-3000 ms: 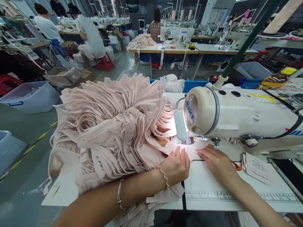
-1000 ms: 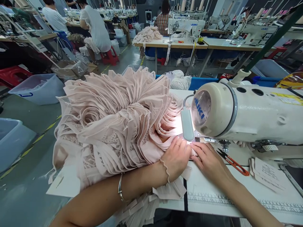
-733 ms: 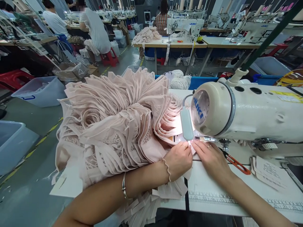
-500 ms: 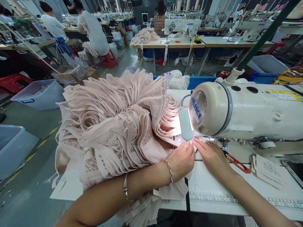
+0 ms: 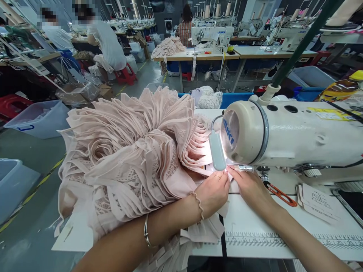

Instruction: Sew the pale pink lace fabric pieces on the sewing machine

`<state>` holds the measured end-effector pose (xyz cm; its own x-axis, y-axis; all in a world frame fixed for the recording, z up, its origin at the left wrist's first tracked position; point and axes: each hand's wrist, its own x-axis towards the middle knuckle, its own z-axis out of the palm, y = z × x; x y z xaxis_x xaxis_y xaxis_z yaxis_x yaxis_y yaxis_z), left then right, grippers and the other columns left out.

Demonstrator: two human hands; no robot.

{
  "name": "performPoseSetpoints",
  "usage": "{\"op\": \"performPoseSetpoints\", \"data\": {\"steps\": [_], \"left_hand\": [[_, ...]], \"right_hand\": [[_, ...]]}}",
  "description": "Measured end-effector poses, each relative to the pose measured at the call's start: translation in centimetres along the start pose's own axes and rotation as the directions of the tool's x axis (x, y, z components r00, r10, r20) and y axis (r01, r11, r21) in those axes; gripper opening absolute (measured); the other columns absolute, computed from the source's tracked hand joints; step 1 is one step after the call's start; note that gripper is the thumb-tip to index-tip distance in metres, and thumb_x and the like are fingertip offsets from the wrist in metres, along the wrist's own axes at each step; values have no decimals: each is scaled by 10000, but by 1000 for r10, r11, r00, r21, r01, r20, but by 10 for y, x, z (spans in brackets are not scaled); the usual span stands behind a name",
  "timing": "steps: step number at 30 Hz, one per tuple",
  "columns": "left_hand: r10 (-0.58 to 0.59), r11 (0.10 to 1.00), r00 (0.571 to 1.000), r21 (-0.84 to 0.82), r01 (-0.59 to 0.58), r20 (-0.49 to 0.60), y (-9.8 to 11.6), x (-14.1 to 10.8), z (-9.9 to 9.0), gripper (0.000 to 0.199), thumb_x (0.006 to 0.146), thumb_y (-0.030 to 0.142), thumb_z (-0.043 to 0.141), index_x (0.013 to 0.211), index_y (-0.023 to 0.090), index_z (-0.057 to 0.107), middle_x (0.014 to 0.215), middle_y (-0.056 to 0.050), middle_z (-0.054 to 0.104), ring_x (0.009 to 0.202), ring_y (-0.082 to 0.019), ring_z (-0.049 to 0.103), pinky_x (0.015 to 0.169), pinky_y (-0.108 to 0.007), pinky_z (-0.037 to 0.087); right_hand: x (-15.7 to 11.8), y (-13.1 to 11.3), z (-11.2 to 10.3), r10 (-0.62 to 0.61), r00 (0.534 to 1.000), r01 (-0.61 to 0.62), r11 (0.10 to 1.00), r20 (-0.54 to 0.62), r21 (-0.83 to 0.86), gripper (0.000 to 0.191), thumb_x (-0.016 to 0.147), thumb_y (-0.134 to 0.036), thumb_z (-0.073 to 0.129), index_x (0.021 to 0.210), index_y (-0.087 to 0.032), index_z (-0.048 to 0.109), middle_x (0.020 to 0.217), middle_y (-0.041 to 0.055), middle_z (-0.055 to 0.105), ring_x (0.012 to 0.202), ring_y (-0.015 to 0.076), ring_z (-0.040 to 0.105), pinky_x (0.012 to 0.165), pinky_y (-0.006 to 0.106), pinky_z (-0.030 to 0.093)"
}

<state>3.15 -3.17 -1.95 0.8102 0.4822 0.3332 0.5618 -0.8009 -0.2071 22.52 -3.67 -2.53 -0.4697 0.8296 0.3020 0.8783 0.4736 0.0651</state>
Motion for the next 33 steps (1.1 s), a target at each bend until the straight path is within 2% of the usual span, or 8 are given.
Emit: {"op": "performPoseSetpoints", "data": {"steps": [4, 7, 10, 13, 21, 28, 31, 33], "left_hand": [[-25, 999, 1000, -47, 25, 1, -1, 1, 2, 362, 1006, 66, 323, 1248, -16, 578, 1224, -214, 650, 1136, -236, 646, 1037, -377, 468], [-41, 996, 999, -75, 39, -19, -2, 1, 3, 360, 1003, 66, 320, 1229, -19, 587, 1189, -211, 664, 1105, -237, 656, 1008, -377, 488], [-57, 995, 997, -85, 53, -53, -2, 1, 3, 375, 999, 62, 302, 1220, -23, 593, 1189, -210, 663, 1101, -242, 653, 1006, -378, 486], [-71, 993, 997, -96, 67, -42, -3, 1, 3, 384, 999, 65, 292, 1228, -11, 590, 1194, -205, 660, 1102, -240, 647, 1002, -382, 485], [-87, 987, 996, -132, 88, 11, -5, 2, 2, 380, 992, 75, 314, 1269, -8, 560, 1210, -214, 646, 1096, -253, 646, 979, -414, 500], [-77, 982, 995, -170, 87, 63, -7, 1, 0, 391, 1004, 179, 393, 1321, -14, 517, 1276, -232, 616, 1157, -271, 623, 1012, -429, 479], [-78, 984, 996, -159, 85, 53, -7, 0, 0, 401, 1001, 196, 413, 1329, -15, 506, 1289, -226, 614, 1166, -272, 619, 1021, -421, 469], [-75, 986, 997, -150, 79, 31, -7, -1, 0, 430, 1004, 267, 453, 1317, -22, 512, 1280, -227, 618, 1170, -284, 613, 1019, -419, 471]], "right_hand": [[4, -3, -7, 77, 988, -77, 997, 130, -2, 593, 886, -18, 302, 1319, -269, 622, 1233, 88, 678, 1044, 253, 647, 913, 429, 531], [7, -5, -9, 115, 973, -114, 993, 198, -14, 599, 899, -28, 290, 1349, -275, 598, 1246, 91, 669, 1025, 252, 642, 934, 441, 505], [9, -5, -9, 130, 956, -127, 991, 261, -28, 589, 912, -41, 289, 1366, -276, 582, 1144, 93, 696, 929, 242, 648, 895, 428, 501], [10, -5, -9, 144, 941, -134, 990, 306, -52, 589, 910, -38, 282, 1361, -266, 584, 985, 89, 704, 859, 237, 641, 850, 411, 492], [12, -7, -10, 157, 947, -150, 988, 281, -48, 577, 890, -31, 274, 1293, -255, 622, 884, 84, 675, 848, 232, 622, 793, 354, 448], [13, -6, -9, 194, 922, -189, 981, 334, -48, 530, 868, -11, 300, 1152, -250, 678, 738, 61, 629, 798, 229, 617, 810, 362, 437], [13, -5, -6, 182, 930, -177, 983, 320, -47, 511, 871, -20, 311, 1132, -241, 690, 740, 65, 639, 788, 225, 619, 814, 366, 449], [12, -4, -4, 167, 940, -163, 986, 298, -39, 504, 876, -27, 317, 1139, -237, 692, 765, 70, 656, 772, 218, 617, 806, 363, 456]]}}
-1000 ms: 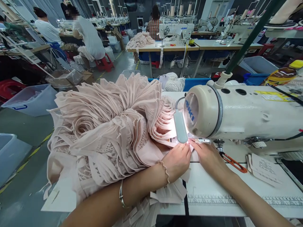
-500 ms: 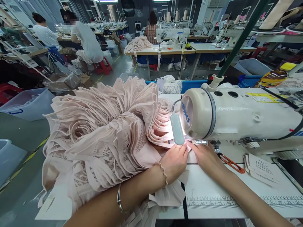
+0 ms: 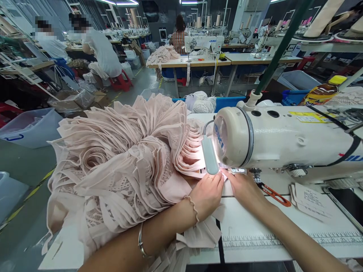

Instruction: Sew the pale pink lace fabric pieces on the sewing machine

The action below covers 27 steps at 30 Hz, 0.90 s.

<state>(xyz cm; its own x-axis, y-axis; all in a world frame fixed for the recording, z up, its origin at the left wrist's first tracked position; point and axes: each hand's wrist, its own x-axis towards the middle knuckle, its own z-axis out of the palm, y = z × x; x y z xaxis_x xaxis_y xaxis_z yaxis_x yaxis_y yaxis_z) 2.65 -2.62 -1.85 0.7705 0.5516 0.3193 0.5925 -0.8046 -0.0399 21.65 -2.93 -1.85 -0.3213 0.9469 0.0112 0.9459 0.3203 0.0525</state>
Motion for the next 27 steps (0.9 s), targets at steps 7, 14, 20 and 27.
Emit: {"op": "performPoseSetpoints", "data": {"steps": [7, 14, 20, 27], "left_hand": [[35, 999, 994, 16, -34, -107, 3, -3, -1, 270, 992, 99, 403, 1163, 34, 602, 1069, -138, 688, 1013, -226, 657, 907, -343, 527], [60, 998, 993, 38, -57, -97, 5, -4, -2, 302, 1005, 75, 370, 1204, 10, 587, 1116, -162, 682, 1133, -223, 635, 1014, -358, 498], [54, 998, 994, 38, -50, -91, 4, -2, 0, 303, 997, 64, 363, 1163, 22, 613, 1101, -152, 684, 1114, -223, 643, 1013, -352, 495], [68, 997, 992, 39, -64, -109, 2, -2, -1, 314, 988, 80, 361, 1158, 5, 614, 1093, -162, 687, 1084, -240, 649, 990, -364, 503]], "right_hand": [[-10, 3, 11, -81, 965, 89, 996, -249, 18, 522, 879, -31, 328, 1203, -249, 674, 982, 66, 716, 817, 203, 626, 863, 377, 462], [-11, 7, 10, -175, 893, 181, 983, -414, -26, 511, 864, 2, 334, 1158, -221, 689, 769, 18, 691, 709, 179, 608, 824, 336, 440], [-13, 5, 11, -139, 932, 142, 990, -336, -16, 574, 849, 14, 295, 1216, -224, 666, 999, 41, 739, 837, 188, 643, 846, 346, 435], [-12, 4, 11, -77, 972, 85, 996, -221, 29, 596, 854, -5, 282, 1234, -257, 665, 917, 46, 721, 879, 208, 637, 903, 394, 424]]}}
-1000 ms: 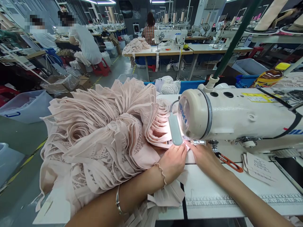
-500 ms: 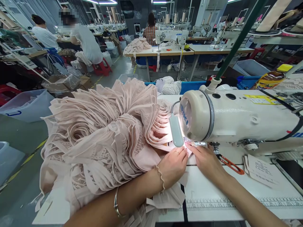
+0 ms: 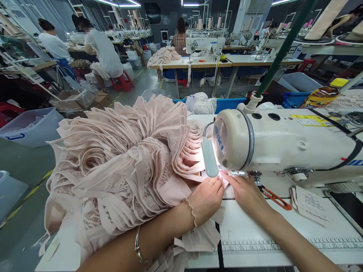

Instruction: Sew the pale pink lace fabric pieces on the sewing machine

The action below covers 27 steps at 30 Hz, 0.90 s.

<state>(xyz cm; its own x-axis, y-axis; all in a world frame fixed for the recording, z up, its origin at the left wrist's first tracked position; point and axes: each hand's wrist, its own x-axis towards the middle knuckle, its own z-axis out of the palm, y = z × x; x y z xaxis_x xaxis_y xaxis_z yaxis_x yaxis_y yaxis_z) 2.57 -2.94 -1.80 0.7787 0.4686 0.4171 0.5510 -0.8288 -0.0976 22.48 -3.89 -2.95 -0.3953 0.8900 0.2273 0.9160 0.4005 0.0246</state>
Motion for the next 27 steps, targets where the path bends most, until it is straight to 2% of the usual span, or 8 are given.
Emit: {"op": "performPoseSetpoints", "data": {"steps": [3, 9, 12, 14, 16, 22, 27], "left_hand": [[0, 1000, 999, -3, 0, 42, -1, 0, -1, 325, 986, 80, 356, 1179, 12, 609, 1126, -166, 682, 1107, -242, 640, 1010, -372, 488], [-28, 999, 996, -19, 30, 87, 0, -1, 4, 333, 997, 104, 359, 1231, 8, 574, 1196, -195, 656, 1122, -247, 634, 1018, -401, 471], [-38, 999, 995, -32, 41, 96, -1, 0, 3, 368, 1018, 266, 444, 1244, 5, 572, 1215, -204, 648, 1142, -270, 624, 1030, -409, 467], [-35, 998, 993, -55, 42, 114, -2, 1, 2, 482, 1000, 407, 510, 1254, 2, 570, 1224, -211, 644, 1163, -284, 612, 1039, -417, 468], [-35, 996, 992, -72, 44, 120, -3, 2, 0, 575, 967, 478, 561, 1264, -15, 563, 1228, -217, 641, 1167, -292, 609, 1040, -417, 472], [-50, 994, 989, -94, 64, 140, -5, 3, -1, 592, 950, 445, 599, 1296, -30, 531, 1248, -232, 627, 1146, -292, 620, 1010, -421, 491], [-59, 996, 993, -58, 65, 99, -2, 0, -1, 589, 977, 455, 542, 1301, -37, 524, 1266, -239, 621, 1149, -297, 620, 1021, -423, 474]], "right_hand": [[3, -1, -4, 22, 998, -22, 1000, 67, 1, 577, 852, 0, 276, 1159, -252, 694, 799, 44, 685, 801, 209, 626, 880, 401, 424], [9, -7, -15, 76, 987, -72, 997, 141, -36, 530, 831, 6, 306, 1053, -258, 710, 829, 59, 683, 812, 225, 615, 854, 392, 428], [10, -9, -16, 76, 988, -71, 997, 133, -39, 537, 829, -1, 306, 1072, -259, 710, 788, 60, 669, 811, 230, 611, 854, 386, 444], [9, -9, -14, 77, 990, -75, 997, 118, -27, 550, 827, 3, 301, 1089, -259, 708, 824, 64, 683, 823, 228, 620, 863, 389, 452], [9, -8, -9, 90, 990, -89, 996, 109, -15, 553, 835, 5, 296, 1091, -256, 710, 853, 68, 694, 828, 229, 632, 864, 397, 458], [8, -6, -4, 73, 992, -73, 997, 103, -2, 507, 893, -44, 305, 1147, -257, 688, 945, 80, 711, 926, 246, 646, 883, 418, 468], [12, -8, -10, 77, 990, -79, 997, 120, 11, 524, 892, -62, 299, 1185, -262, 685, 946, 82, 715, 887, 219, 640, 873, 381, 475]]}}
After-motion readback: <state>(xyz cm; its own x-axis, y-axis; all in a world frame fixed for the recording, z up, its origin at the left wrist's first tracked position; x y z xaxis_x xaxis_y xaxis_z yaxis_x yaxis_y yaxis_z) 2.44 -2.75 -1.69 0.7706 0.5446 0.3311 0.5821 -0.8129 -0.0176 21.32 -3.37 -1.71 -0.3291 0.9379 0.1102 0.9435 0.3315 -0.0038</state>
